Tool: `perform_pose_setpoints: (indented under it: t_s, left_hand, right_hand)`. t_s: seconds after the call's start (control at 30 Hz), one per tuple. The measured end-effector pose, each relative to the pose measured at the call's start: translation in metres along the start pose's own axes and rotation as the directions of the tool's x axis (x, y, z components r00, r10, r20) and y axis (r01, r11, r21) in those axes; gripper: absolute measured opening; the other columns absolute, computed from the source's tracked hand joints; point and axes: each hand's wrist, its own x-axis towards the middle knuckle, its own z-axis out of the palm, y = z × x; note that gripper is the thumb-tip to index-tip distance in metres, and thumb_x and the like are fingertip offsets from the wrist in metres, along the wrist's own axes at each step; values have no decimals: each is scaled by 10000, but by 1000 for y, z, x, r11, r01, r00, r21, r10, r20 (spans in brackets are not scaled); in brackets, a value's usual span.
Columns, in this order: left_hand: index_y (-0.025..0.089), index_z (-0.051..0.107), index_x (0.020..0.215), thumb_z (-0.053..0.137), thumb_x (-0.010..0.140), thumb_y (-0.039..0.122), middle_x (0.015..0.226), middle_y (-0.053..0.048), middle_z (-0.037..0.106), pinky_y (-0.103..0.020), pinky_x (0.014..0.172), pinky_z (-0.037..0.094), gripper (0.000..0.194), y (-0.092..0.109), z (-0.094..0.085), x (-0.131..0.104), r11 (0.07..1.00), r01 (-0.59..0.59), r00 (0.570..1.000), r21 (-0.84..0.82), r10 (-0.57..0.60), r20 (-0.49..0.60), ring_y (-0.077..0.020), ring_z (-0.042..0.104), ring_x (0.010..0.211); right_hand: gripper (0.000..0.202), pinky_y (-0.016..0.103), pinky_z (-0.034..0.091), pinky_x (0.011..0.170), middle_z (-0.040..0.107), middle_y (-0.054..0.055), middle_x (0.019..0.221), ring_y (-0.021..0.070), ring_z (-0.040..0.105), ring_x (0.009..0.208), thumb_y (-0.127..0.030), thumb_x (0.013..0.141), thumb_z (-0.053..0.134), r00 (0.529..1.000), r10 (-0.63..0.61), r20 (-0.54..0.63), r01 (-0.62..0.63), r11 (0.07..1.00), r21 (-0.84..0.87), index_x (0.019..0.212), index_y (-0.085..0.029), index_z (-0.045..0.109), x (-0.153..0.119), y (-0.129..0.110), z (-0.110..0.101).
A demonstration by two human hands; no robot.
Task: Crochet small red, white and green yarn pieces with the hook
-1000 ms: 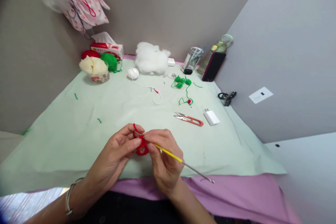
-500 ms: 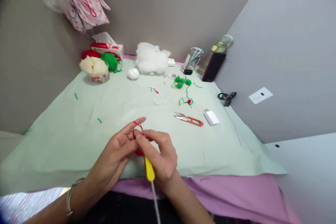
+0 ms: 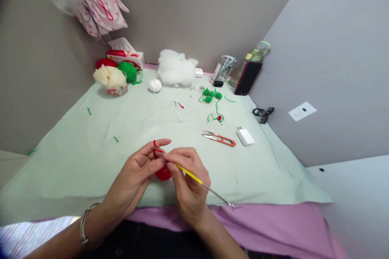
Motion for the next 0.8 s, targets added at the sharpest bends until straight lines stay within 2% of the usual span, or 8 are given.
perform_pose_setpoints:
  t_s: [0.13,0.23,0.43,0.53,0.63,0.7,0.8]
  left_hand:
    - [221,762,1246,897,801,251,831,13,670,-260,773,503,466,4,1,1,1000,-15,999,-18,14,-48,-132,638,784]
    - [203,761,1215,903,785,261,788,26,650,-262,734,502,457,6,2,2,999,-40,995,-14,39,-87,-130,628,737]
    - [195,789,1151,910,784,272,789,22,649,-248,694,479,394,5,1,1,999,-46,993,-3,46,-111,-121,589,721]
    - [208,798,1152,897,812,293,765,25,642,-243,681,473,364,2,-1,0,999,-47,994,24,49,-96,-113,571,701]
    - [212,815,1100,885,827,298,767,17,648,-237,676,471,295,0,-1,-1,998,-50,996,48,53,-66,-113,570,706]
    - [222,804,1135,883,825,277,789,18,648,-234,693,478,324,1,-1,-1,998,-51,996,30,53,-67,-116,578,732]
    - [249,734,1302,881,827,249,828,30,634,-231,723,483,496,4,1,-1,999,-40,996,-13,39,-82,-113,580,766]
  right_hand:
    - [247,317,621,745,780,41,1011,174,725,873,-162,1034,600,992,120,-46,-112,984,140,1117,-289,795,-1,4,2]
    - [228,326,624,696,763,53,1031,167,722,802,-218,1056,576,980,196,-44,-178,949,258,1110,-278,789,-2,6,2]
    - [221,375,610,720,747,49,965,195,712,832,-222,1060,563,992,115,-42,-101,962,252,1104,-285,771,-5,7,-2]
    - [251,387,607,748,758,41,944,199,716,850,-167,1056,551,993,74,-94,-61,989,134,1116,-283,765,-5,5,-2]
    - [271,391,615,782,777,52,977,211,722,919,-135,1040,562,996,-25,-80,25,1000,-5,1120,-276,779,-6,1,0]
    - [279,391,622,785,785,61,1009,216,724,951,-133,1037,567,996,-57,-62,55,998,-28,1137,-278,783,-7,0,1]
    - [284,388,627,778,785,56,1028,213,729,951,-143,1047,559,996,-20,-86,26,997,67,1162,-292,772,-10,2,3]
